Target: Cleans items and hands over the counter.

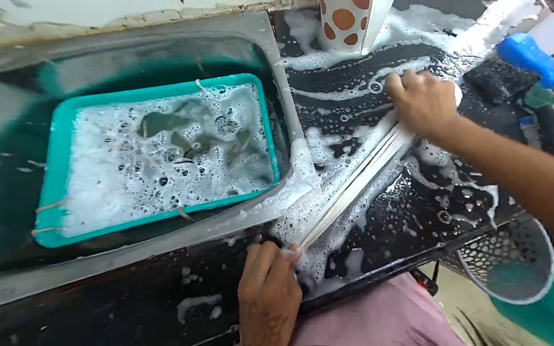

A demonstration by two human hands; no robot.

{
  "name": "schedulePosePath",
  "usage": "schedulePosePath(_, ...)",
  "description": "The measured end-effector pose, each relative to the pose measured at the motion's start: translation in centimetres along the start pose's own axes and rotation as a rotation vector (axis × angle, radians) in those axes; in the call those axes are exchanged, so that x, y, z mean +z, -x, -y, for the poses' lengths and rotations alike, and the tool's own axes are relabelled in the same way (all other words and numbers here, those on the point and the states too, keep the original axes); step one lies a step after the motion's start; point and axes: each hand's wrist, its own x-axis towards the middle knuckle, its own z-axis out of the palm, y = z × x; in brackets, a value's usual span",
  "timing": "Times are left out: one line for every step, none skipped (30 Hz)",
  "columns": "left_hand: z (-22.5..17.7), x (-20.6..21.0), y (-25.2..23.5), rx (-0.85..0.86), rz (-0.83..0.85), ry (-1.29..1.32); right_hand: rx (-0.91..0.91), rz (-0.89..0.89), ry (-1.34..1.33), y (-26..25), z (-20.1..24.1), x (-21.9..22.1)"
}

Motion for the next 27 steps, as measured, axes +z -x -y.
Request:
schedulePosePath(0.0,0.0,0.1,0.0,-0.001,0.001,0.049,0.047,-0.001,-0.8,-1.0,-0.3)
schedulePosePath(0.1,-0.1,0.1,-0.002,0.002,0.004,0.126,0.073,-0.029,-1.3,-1.6,-1.2)
schedulePosePath(0.1,-0.2,0.1,-0.005,0.004,0.006,0.227,0.084,-0.076,-1.7,-2.1,-2.4)
schedulePosePath(0.1,-0.3,0.3,-0.013,0.006,0.006,0.314,0.09,-0.111,-1.8,-2.9,-3.5)
schedulePosePath(0.1,-0.5,0.5,-0.024,0.009,0.007,0.37,0.098,-0.141,-1.6,-4.1,-4.1)
schedulePosePath(0.3,-0.9,0.9,-0.031,0.013,0.002,0.394,0.111,-0.177,-1.1,-5.5,-4.1)
schedulePosePath(0.5,-1.3,1.2,-0.035,0.02,-0.007,0.371,0.132,-0.195,-0.4,-6.8,-3.6)
schedulePosePath(0.8,-1.7,1.4,-0.035,0.025,-0.022,0.292,0.137,-0.185,0.5,-7.8,-2.9)
schedulePosePath(1.1,-2.2,1.7,-0.038,0.032,-0.041,0.18,0.102,-0.194,1.4,-8.3,-2.2)
schedulePosePath(1.4,-2.6,1.9,-0.041,0.04,-0.066,0.073,0.061,-0.227,2.4,-8.1,-1.6)
schedulePosePath(1.6,-3.1,2.2,-0.049,0.05,-0.083,0.004,0.042,-0.283,3.2,-7.3,-1.0)
schedulePosePath(1.6,-3.5,2.4,-0.062,0.061,-0.096,0.005,0.055,-0.374,4.1,-5.9,-0.5)
schedulePosePath(1.6,-3.8,2.5,-0.085,0.076,-0.102,0.059,0.077,-0.484,5.2,-4.0,0.0)
schedulePosePath(1.4,-4.0,2.7,-0.115,0.101,-0.098,0.128,0.092,-0.589,6.4,-1.7,0.3)
schedulePosePath(1.0,-3.9,2.7,-0.143,0.133,-0.086,0.178,0.096,-0.659,7.7,1.0,0.3)
schedulePosePath(0.6,-3.4,2.7,-0.154,0.161,-0.075,0.196,0.086,-0.714,8.9,4.0,-0.2)
schedulePosePath(0.1,-2.5,2.6,-0.137,0.174,-0.08,0.181,0.066,-0.783,10.1,7.2,-0.9)
schedulePosePath(-0.4,-1.5,2.6,-0.099,0.169,-0.101,0.139,0.046,-0.884,11.4,10.4,-1.8)
schedulePosePath(-0.9,-0.5,2.4,-0.065,0.165,-0.099,0.086,0.05,-1.024,12.5,13.5,-2.7)
schedulePosePath(-1.3,0.3,2.0,-0.045,0.168,-0.07,0.029,0.107,-1.196,13.5,15.9,-3.7)
schedulePosePath(-1.7,0.9,1.6,-0.041,0.169,-0.028,-0.026,0.193,-1.397,14.0,17.3,-4.4)
schedulePosePath(-1.9,1.4,1.3,-0.047,0.164,0.013,-0.022,0.274,-1.602,14.0,17.9,-5.0)
schedulePosePath(-2.0,1.8,0.9,-0.045,0.151,0.03,0.036,0.282,-1.785,13.7,17.9,-5.1)
schedulePosePath(-1.9,2.1,0.5,-0.034,0.132,0.035,0.129,0.234,-1.89,13.4,17.1,-5.2)
schedulePosePath(-1.9,2.3,0.1,-0.021,0.131,0.013,0.226,0.134,-1.894,13.2,15.7,-5.2)
schedulePosePath(-1.9,2.4,-0.4,0.0,0.152,-0.031,0.325,0.019,-1.836,13.0,14.0,-5.0)
schedulePosePath(-2.1,2.7,-0.9,0.025,0.185,-0.064,0.414,-0.086,-1.744,13.0,12.2,-4.6)
